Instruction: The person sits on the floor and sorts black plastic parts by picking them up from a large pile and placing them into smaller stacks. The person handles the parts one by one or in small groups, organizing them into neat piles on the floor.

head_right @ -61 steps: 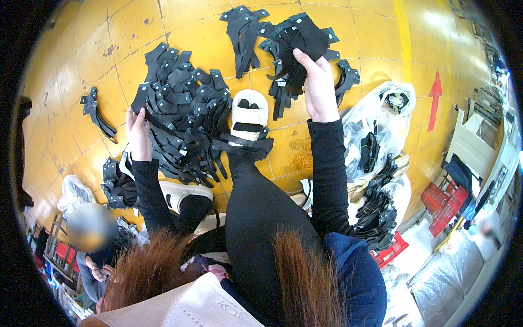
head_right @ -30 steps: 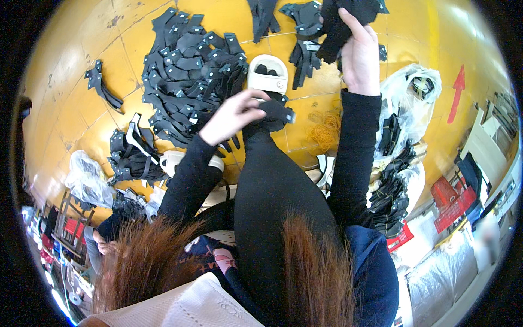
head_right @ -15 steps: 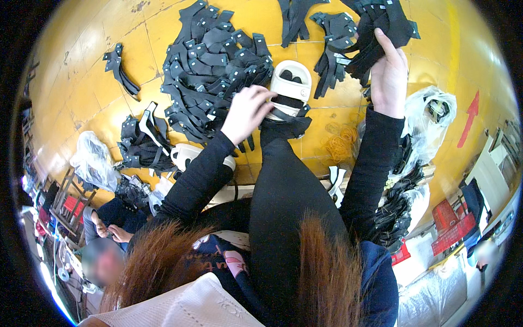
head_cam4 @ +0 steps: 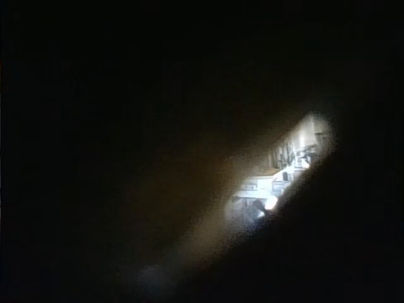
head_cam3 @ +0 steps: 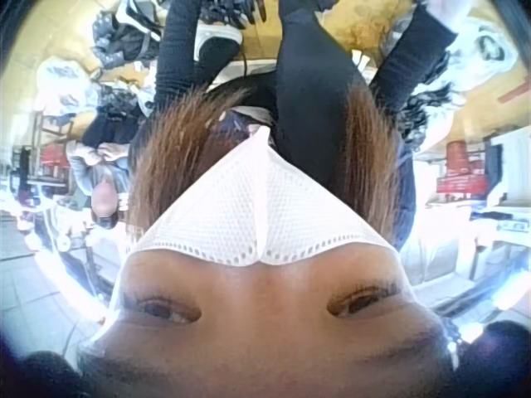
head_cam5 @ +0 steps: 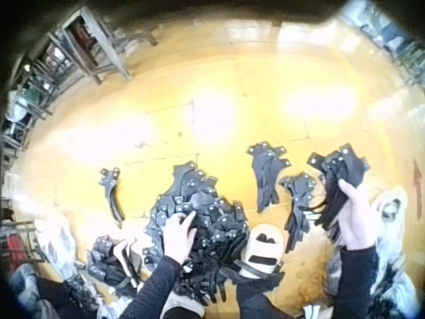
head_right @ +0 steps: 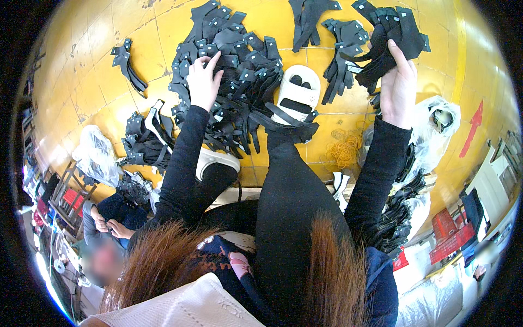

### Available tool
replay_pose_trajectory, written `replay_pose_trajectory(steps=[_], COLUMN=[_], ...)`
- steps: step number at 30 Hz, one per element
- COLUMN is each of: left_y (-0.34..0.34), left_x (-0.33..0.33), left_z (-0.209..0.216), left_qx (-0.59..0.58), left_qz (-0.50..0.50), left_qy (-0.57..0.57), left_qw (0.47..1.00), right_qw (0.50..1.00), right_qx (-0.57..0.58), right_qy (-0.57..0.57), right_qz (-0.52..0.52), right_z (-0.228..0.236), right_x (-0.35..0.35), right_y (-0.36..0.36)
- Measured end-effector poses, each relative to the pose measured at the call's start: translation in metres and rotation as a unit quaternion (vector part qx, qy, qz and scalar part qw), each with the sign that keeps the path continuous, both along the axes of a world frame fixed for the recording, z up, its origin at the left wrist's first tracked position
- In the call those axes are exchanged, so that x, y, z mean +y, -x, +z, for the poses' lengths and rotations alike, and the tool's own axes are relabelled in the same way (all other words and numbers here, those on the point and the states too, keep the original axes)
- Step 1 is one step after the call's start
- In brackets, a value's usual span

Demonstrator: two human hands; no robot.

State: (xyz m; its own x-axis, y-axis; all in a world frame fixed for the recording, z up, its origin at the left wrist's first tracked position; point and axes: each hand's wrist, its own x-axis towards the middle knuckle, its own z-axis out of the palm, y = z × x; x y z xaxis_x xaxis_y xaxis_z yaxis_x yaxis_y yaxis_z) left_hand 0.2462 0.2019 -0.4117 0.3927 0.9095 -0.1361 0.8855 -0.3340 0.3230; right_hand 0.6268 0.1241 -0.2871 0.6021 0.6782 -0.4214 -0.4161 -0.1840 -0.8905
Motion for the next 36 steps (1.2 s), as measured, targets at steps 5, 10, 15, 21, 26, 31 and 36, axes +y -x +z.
replay_pose_trajectory(steps=[5,10,15,21,26,31,36], left_y=[-0.004,0.001,0.002,0.019,0.018,0.021,-0.017], left_x=[0.006,0.013,0.02,0.036,0.039,0.035,0.038], left_z=[0.0,-0.003,-0.001,0.013,0.037,0.05,0.088], left_qx=[0.044,0.0,-0.044,-0.135,-0.212,-0.322,-0.45], left_qz=[-0.033,-0.015,-0.03,0.001,0.093,0.163,0.218], left_qy=[-0.022,-0.021,-0.03,0.065,0.117,0.048,0.019], left_qw=[0.998,1.0,0.998,0.989,0.966,0.931,0.866], right_qw=[1.0,1.0,1.0,1.0,0.999,0.998,0.988], right_qx=[-0.002,-0.002,0.003,0.022,0.04,0.048,0.1], right_qy=[0.014,0.008,0.01,0.007,0.008,0.024,0.002], right_qz=[0.003,-0.003,-0.009,0.007,0.031,0.043,0.115], right_z=[0.0,-0.002,-0.002,0.004,0.006,-0.007,0.007], right_x=[0.0,-0.001,-0.001,0.005,0.006,0.008,0.013], right_y=[0.0,0.0,0.001,0.016,0.024,0.035,0.065])
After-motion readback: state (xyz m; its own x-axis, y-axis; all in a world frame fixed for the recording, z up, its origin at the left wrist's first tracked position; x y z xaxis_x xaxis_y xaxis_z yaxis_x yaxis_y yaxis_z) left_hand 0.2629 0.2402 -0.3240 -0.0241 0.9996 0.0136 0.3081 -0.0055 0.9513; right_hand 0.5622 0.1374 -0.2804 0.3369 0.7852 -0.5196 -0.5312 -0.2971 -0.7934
